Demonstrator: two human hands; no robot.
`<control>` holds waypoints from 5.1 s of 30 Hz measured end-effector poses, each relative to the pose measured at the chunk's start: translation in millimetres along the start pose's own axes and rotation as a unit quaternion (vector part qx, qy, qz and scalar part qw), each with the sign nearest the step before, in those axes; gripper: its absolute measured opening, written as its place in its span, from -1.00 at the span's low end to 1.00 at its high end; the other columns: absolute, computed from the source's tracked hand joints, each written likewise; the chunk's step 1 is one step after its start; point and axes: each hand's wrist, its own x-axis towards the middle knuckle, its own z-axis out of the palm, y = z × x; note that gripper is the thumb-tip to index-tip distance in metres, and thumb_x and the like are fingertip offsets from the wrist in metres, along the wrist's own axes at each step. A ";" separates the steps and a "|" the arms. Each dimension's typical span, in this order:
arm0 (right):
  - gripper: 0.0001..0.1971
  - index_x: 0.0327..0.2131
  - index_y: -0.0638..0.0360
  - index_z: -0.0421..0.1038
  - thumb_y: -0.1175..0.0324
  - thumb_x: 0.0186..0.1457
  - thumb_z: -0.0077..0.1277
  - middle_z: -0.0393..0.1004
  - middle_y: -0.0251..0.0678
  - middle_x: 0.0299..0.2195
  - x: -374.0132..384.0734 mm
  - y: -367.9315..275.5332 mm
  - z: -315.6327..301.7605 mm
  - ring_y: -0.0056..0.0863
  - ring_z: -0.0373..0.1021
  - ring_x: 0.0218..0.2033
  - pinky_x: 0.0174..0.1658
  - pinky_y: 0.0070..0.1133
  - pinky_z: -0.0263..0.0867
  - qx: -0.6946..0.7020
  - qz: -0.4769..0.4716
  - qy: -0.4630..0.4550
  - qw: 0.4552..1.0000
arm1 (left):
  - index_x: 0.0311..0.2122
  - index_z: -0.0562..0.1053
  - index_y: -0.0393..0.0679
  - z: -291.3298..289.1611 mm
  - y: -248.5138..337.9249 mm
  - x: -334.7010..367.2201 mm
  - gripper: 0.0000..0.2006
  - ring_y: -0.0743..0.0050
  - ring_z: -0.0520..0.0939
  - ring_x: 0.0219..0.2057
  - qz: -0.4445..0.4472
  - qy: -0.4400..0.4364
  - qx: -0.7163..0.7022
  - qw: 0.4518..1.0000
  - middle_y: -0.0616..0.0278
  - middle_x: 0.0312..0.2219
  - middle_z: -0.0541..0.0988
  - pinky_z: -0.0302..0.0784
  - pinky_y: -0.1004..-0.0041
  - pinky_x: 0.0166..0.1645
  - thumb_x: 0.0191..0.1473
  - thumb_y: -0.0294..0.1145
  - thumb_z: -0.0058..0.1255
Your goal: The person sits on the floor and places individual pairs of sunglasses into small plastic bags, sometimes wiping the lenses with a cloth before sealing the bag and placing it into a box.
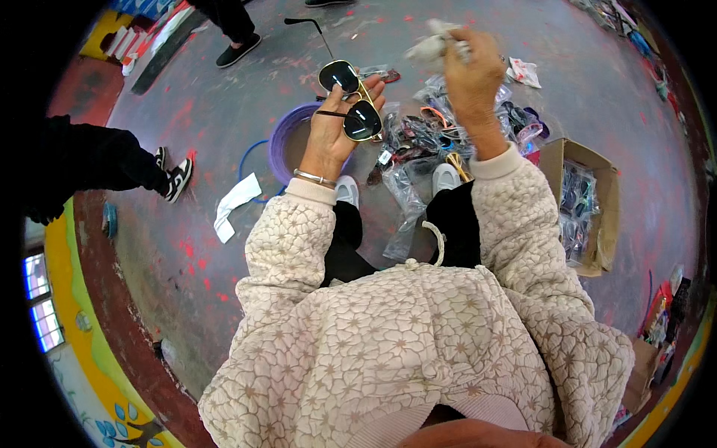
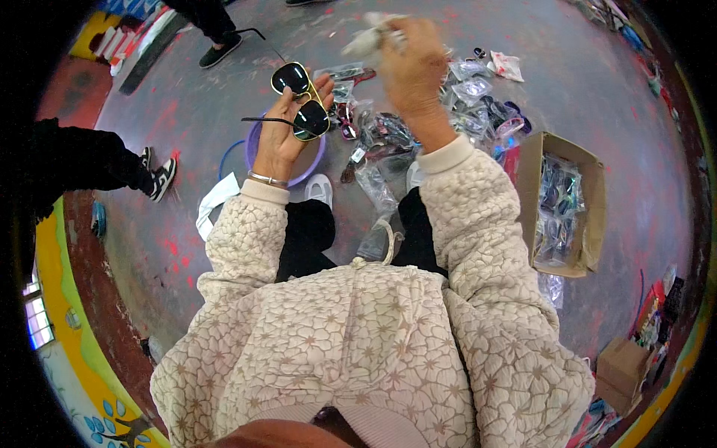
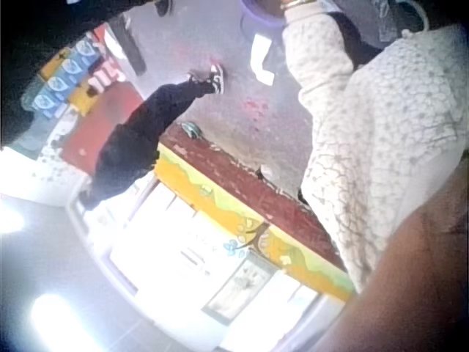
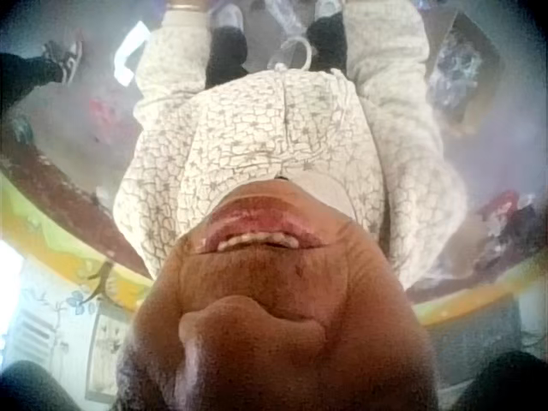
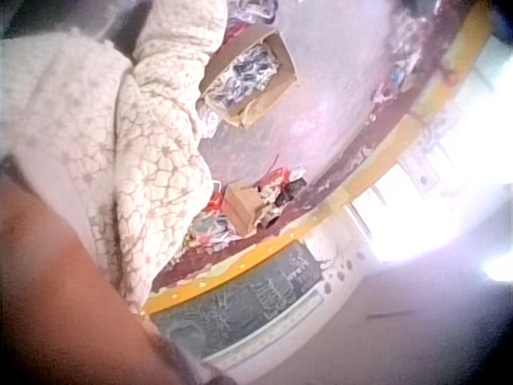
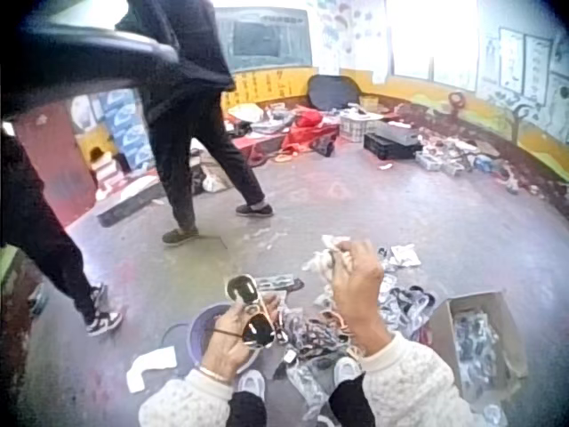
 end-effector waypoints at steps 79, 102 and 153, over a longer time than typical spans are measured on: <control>-0.85 -0.45 0.26 0.40 0.53 -0.20 0.10 0.41 -0.40 -0.53 16.5 -9.9 -19.4 -0.68 0.35 -0.54 -0.45 -0.75 0.28 0.380 0.215 -0.310 0.844 | 0.02 0.21 -0.27 18.2 45.2 -13.1 -0.49 0.28 0.40 -0.05 0.054 0.011 0.350 0.935 0.03 -0.05 0.36 0.22 0.39 0.05 0.05 -0.10 -0.29; -0.86 -0.42 0.10 0.41 0.30 -0.07 -0.02 0.43 -0.32 -0.56 -28.4 -18.4 44.7 -0.38 0.40 -0.54 -0.52 -0.52 0.28 -0.019 -0.150 -0.234 0.960 | -0.09 0.21 -0.36 18.8 -16.8 -22.1 -0.66 0.36 0.55 -0.43 -0.116 -0.022 0.430 0.895 0.10 -0.44 0.47 0.49 0.52 -0.33 0.03 -0.45 -0.13; -0.60 -0.29 0.26 0.37 0.16 -0.18 0.02 0.45 -0.01 -0.45 -25.1 -37.4 29.1 -0.15 0.41 -0.38 -0.31 -0.43 0.32 0.157 0.271 -0.198 0.929 | -0.24 0.28 -0.24 -4.3 -26.9 -14.4 -0.78 0.56 0.37 -0.59 -0.117 0.131 0.317 0.932 0.28 -0.52 0.39 0.30 0.58 -0.47 -0.07 -0.53 -0.21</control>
